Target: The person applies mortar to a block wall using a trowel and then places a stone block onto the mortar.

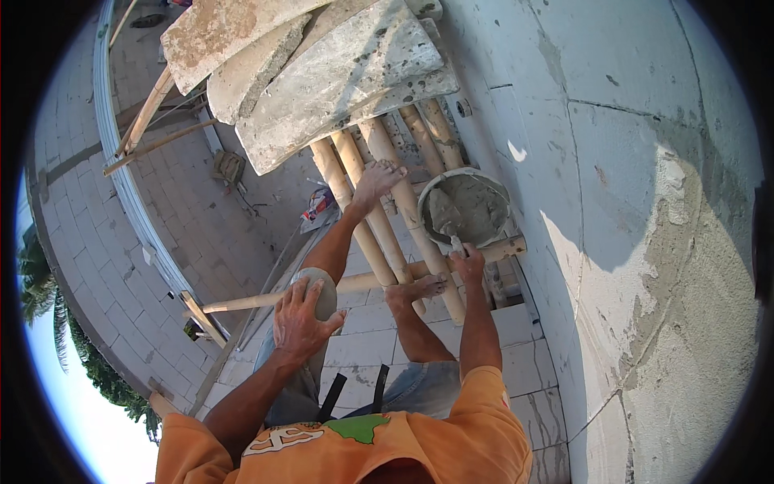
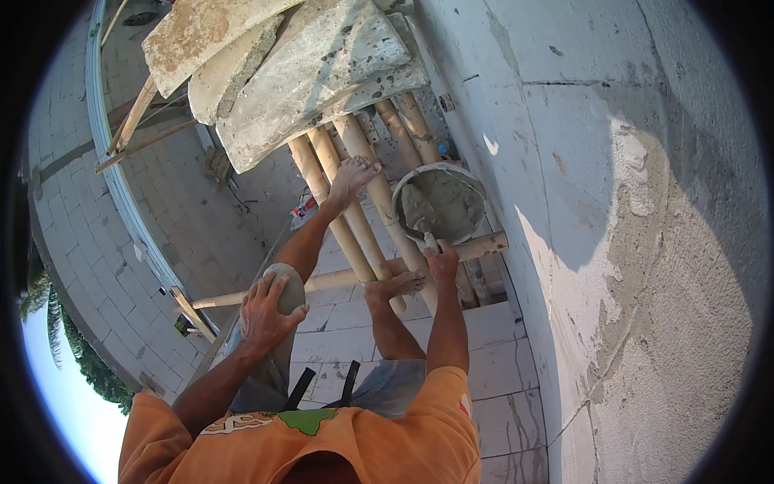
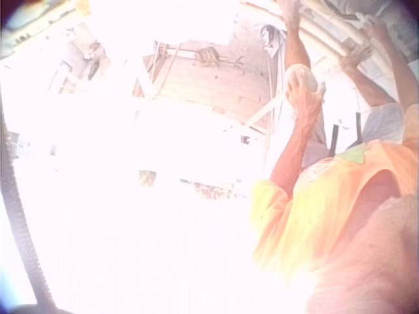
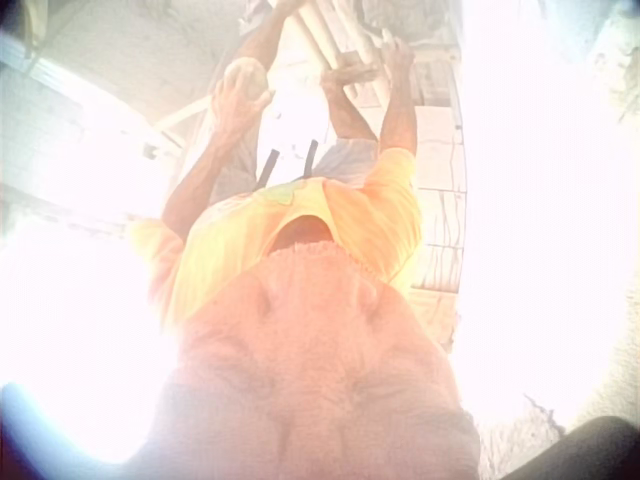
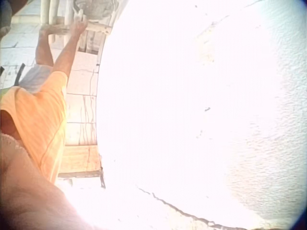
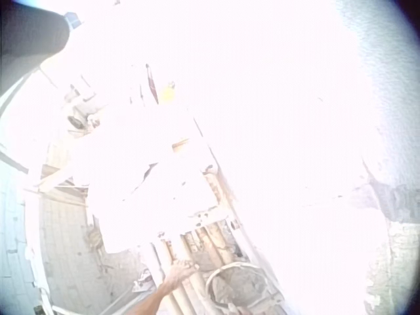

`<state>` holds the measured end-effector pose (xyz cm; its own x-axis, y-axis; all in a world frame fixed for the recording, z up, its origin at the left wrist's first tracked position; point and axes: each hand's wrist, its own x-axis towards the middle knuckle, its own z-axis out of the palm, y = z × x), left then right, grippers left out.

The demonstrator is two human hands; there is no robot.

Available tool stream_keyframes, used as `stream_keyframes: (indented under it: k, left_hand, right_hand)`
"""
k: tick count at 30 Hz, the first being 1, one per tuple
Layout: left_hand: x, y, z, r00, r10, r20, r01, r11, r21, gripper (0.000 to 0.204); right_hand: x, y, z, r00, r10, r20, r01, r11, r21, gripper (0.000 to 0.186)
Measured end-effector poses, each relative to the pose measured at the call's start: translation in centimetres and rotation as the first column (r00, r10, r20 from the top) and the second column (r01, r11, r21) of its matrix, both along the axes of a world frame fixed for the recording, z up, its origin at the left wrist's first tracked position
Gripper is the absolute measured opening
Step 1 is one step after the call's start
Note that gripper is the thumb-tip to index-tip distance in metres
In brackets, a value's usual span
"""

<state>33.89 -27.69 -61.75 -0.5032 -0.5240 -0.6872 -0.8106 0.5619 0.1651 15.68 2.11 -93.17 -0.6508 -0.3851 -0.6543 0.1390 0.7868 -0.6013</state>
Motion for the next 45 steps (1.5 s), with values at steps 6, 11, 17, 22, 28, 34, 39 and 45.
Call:
stream_keyframes:
  k: [6,11,17,22,28,34,39,45]
  left_hand:
    - [-1.0,-0.6,0.1,1.000,-0.002,0.028,0.001,1.000,0.031,0.072]
    - [-3.5,-1.4,1.7,0.996,0.077,0.042,-0.080,0.994,0.077,0.072]
    - [-1.6,-1.3,1.5,0.947,0.316,-0.062,-0.301,0.938,0.170,0.073]
    - [-1.5,-4.2,4.4,0.854,0.447,-0.267,-0.400,0.891,0.213,0.069]
    - [-3.2,-8.1,9.4,0.792,0.429,-0.434,-0.381,0.903,0.197,0.064]
    - [-2.0,-11.0,11.9,0.805,0.375,-0.460,-0.353,0.926,0.138,0.056]
    - [0.1,-13.3,11.2,0.723,0.514,-0.461,-0.501,0.850,0.164,0.057]
    - [-2.3,-14.8,13.6,0.635,0.610,-0.475,-0.588,0.780,0.215,0.054]
  right_hand:
    - [-3.3,0.8,7.2,0.999,-0.036,0.009,0.037,0.998,-0.053,0.032]
    - [-5.1,3.4,16.7,0.998,0.012,-0.064,-0.014,1.000,-0.024,0.037]
    - [-6.2,2.4,35.7,0.996,0.034,-0.084,-0.030,0.999,0.040,0.043]
    - [-9.0,-1.1,52.1,0.999,-0.040,-0.036,0.042,0.998,0.049,0.041]
    - [-13.8,-12.0,71.5,0.996,0.018,-0.090,-0.015,1.000,0.028,0.042]
    - [-19.8,-23.5,84.6,0.989,-0.134,-0.071,0.113,0.963,-0.246,0.034]
    - [-26.6,-33.5,91.0,0.874,-0.037,-0.484,-0.082,0.972,-0.222,0.031]
    - [-33.7,-42.2,90.7,0.392,0.379,-0.838,-0.119,0.924,0.363,0.044]
